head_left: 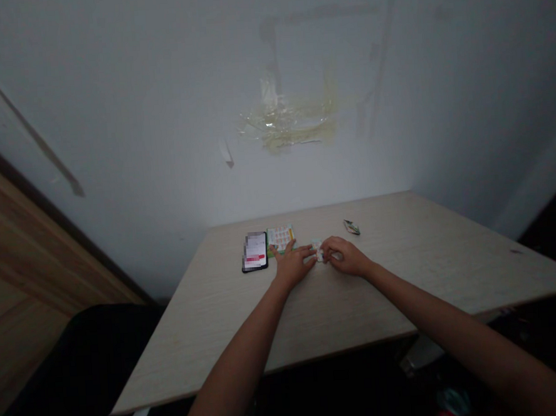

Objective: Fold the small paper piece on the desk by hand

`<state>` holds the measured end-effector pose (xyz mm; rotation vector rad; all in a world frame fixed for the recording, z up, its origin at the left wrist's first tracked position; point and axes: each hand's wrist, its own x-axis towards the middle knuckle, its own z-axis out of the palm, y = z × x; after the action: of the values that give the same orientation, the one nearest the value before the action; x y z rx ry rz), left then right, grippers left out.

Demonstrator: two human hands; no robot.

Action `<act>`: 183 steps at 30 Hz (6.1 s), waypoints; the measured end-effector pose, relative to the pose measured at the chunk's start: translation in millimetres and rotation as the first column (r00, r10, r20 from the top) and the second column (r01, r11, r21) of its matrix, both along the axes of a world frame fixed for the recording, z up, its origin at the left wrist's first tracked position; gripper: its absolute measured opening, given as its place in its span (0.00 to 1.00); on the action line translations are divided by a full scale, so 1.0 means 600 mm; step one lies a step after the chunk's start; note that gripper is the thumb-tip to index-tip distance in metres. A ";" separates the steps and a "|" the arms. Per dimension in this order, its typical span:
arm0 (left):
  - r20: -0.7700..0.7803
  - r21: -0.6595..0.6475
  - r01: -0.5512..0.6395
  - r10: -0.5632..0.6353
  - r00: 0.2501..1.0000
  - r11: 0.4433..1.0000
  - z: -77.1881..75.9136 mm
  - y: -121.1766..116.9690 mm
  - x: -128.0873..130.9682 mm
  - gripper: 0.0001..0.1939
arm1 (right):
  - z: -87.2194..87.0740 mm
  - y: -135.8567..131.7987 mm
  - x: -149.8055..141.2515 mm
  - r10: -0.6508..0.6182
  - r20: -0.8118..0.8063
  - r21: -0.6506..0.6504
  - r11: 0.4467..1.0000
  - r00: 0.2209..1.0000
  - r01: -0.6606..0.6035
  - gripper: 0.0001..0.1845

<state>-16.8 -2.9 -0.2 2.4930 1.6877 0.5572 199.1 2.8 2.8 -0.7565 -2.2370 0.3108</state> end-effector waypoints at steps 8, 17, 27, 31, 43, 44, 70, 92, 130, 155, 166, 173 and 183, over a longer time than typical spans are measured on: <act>-0.017 -0.016 0.001 -0.002 1.000 1.000 0.001 0.000 0.001 0.17 | -0.012 0.017 0.003 -0.078 -0.028 0.037 0.996 0.997 0.079 0.11; -0.021 -0.012 0.030 -0.030 0.999 0.999 -0.001 0.002 0.000 0.17 | -0.007 0.015 -0.005 -0.225 0.121 0.106 0.971 0.967 0.213 0.10; -0.022 -0.033 0.061 -0.062 0.998 0.998 -0.005 0.009 -0.003 0.18 | -0.012 0.036 -0.014 -0.391 0.254 0.091 0.920 0.885 0.380 0.09; -0.005 -0.040 0.074 -0.074 0.997 0.996 -0.004 0.010 -0.004 0.17 | -0.014 0.041 -0.014 -0.395 0.249 0.087 0.918 0.884 0.386 0.08; -0.036 0.001 0.101 -0.101 0.994 0.995 0.005 0.002 -0.001 0.15 | -0.013 0.030 -0.006 -0.295 0.124 0.003 0.955 0.947 0.297 0.08; -0.035 -0.002 0.097 -0.097 0.995 0.995 0.005 0.002 -0.001 0.15 | -0.013 0.030 -0.007 -0.310 0.137 0.003 0.950 0.941 0.312 0.08; -0.044 -0.010 0.089 -0.090 0.995 0.996 0.005 0.003 -0.001 0.16 | -0.003 0.051 -0.031 -0.475 0.346 0.079 0.874 0.809 0.479 0.12; -0.014 -0.019 0.069 -0.070 0.997 0.997 0.006 0.000 -0.002 0.16 | -0.019 0.054 -0.017 -0.446 0.168 -0.042 0.888 0.879 0.458 0.08; -0.014 0.014 0.029 -0.029 0.999 0.999 0.009 -0.003 0.005 0.15 | -0.002 0.017 0.005 -0.085 0.091 0.044 0.996 0.992 0.081 0.09; 0.013 0.036 0.044 -0.045 0.999 0.998 0.000 0.000 0.003 0.15 | 0.001 0.002 0.009 0.053 -0.044 0.019 0.998 0.998 -0.053 0.11; -0.048 0.031 0.034 -0.032 0.998 0.999 -0.004 0.003 0.001 0.15 | -0.010 0.015 0.008 -0.091 -0.073 -0.060 0.994 0.993 0.087 0.09; -0.003 -0.005 0.047 -0.047 0.999 0.999 0.001 0.001 0.001 0.15 | -0.016 0.027 0.004 -0.193 -0.046 -0.063 0.980 0.980 0.190 0.10; -0.023 -0.036 0.036 -0.036 0.999 0.999 0.003 0.002 0.001 0.16 | -0.020 0.047 -0.001 -0.293 0.002 -0.051 0.955 0.956 0.293 0.06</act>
<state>-16.2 -1.9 1.9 2.5091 1.6422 0.4920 198.5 31.1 -9.4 -1.0986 -2.0805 0.2245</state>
